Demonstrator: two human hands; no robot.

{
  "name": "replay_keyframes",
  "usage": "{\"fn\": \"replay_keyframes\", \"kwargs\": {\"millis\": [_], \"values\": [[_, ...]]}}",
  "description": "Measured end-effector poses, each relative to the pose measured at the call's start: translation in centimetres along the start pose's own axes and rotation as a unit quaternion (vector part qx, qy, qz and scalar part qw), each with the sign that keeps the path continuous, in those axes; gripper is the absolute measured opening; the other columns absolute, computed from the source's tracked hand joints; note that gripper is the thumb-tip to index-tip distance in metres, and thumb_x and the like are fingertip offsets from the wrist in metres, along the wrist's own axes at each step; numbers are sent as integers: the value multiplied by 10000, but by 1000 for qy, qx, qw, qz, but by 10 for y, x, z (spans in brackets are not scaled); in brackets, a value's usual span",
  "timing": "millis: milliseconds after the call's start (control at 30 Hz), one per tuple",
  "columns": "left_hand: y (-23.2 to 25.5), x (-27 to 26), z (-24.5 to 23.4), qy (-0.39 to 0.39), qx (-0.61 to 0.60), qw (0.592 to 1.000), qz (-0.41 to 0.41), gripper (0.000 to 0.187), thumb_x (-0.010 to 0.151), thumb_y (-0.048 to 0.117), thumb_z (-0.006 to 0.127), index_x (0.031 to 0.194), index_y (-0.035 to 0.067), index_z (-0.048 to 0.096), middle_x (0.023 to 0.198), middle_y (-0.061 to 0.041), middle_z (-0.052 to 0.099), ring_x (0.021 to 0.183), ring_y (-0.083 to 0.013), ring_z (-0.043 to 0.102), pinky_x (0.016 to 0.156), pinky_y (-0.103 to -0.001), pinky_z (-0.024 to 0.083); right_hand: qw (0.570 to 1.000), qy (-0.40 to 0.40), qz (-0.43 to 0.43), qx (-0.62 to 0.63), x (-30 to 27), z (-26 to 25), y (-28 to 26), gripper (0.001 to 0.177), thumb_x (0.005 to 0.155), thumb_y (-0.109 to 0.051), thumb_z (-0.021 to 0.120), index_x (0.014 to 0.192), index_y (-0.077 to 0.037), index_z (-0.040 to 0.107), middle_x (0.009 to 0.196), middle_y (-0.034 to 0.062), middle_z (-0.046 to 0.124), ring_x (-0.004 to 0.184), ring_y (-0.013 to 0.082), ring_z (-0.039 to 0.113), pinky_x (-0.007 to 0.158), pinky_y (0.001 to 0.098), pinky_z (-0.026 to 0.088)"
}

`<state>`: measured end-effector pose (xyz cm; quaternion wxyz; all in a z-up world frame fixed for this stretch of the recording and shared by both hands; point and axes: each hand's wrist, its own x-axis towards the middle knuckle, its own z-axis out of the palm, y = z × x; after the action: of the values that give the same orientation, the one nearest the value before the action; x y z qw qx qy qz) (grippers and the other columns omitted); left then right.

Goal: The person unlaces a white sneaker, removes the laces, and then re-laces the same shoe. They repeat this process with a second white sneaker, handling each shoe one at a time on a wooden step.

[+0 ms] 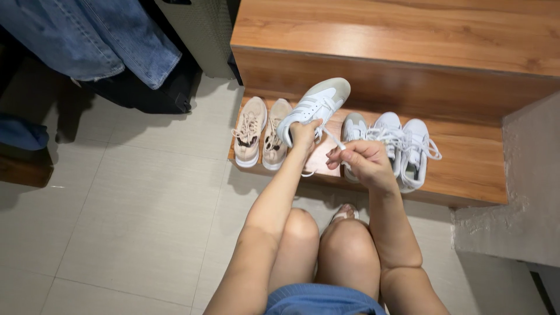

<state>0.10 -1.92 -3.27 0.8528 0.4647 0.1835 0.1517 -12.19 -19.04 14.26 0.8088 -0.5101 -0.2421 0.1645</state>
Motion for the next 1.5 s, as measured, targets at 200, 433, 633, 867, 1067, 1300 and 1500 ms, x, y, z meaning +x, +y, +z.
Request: {"fn": "replay_keyframes", "kwargs": {"millis": [200, 433, 633, 867, 1067, 1300, 1500], "values": [[-26, 2, -14, 19, -18, 992, -122, 327, 722, -139, 722, 1035, -171, 636, 942, -224, 715, 758, -328, 734, 572, -382, 590, 998, 20, -48, 28, -20, 10, -23, 198, 1003, -44, 619, 1051, 117, 724, 996, 219, 750, 901, 286, 750, 926, 404, 594], [-42, 2, -18, 26, 49, 988, -143, 336, 740, -132, 745, 1059, -168, 646, 975, -237, 711, 755, -324, 698, 575, -401, 532, 991, 38, -123, 38, -39, 25, -53, 198, 1020, -68, 670, 1082, 107, 741, 982, 243, 761, 943, 310, 735, 940, 424, 580], [-49, 5, -23, 12, 50, 994, -101, 382, 685, -158, 755, 1055, -158, 656, 1002, -235, 726, 805, -308, 729, 651, -382, 579, 981, -1, -192, 36, -50, 52, -86, 182, 1014, -81, 723, 1056, 93, 757, 928, 238, 767, 899, 300, 752, 942, 411, 586], [53, -17, -5, -49, 11, 996, -74, 381, 682, -158, 757, 1048, -184, 652, 1017, -248, 724, 850, -321, 740, 706, -392, 602, 979, 38, -196, -35, 6, 51, -113, 147, 1042, 13, 675, 1179, 57, 701, 1087, 193, 721, 1037, 268, 729, 928, 371, 616], [162, -53, 23, -135, 15, 989, -66, 398, 738, -81, 758, 1107, -183, 651, 1049, -226, 728, 908, -288, 727, 795, -370, 588, 909, 196, -365, -43, 34, 29, -99, 193, 1161, -11, 605, 1352, -2, 631, 1268, 179, 704, 1160, 222, 708, 868, 300, 605], [180, -79, -2, -231, -105, 960, -119, 609, 775, -85, 741, 1344, -92, 523, 1223, -156, 659, 1124, -242, 664, 962, -362, 544, 883, 259, -391, 5, 25, -14, -54, 189, 1136, 24, 612, 1319, -18, 627, 1261, 154, 695, 1173, 246, 714, 834, 378, 659], [183, -68, -11, -295, -114, 946, -76, 614, 745, -150, 737, 1328, -95, 553, 1235, -161, 679, 1141, -260, 672, 1003, -395, 553, 950, 202, -230, 57, 55, -19, -18, 200, 1041, 78, 625, 1227, 12, 660, 1232, 143, 715, 1113, 285, 743, 850, 387, 659]]}}
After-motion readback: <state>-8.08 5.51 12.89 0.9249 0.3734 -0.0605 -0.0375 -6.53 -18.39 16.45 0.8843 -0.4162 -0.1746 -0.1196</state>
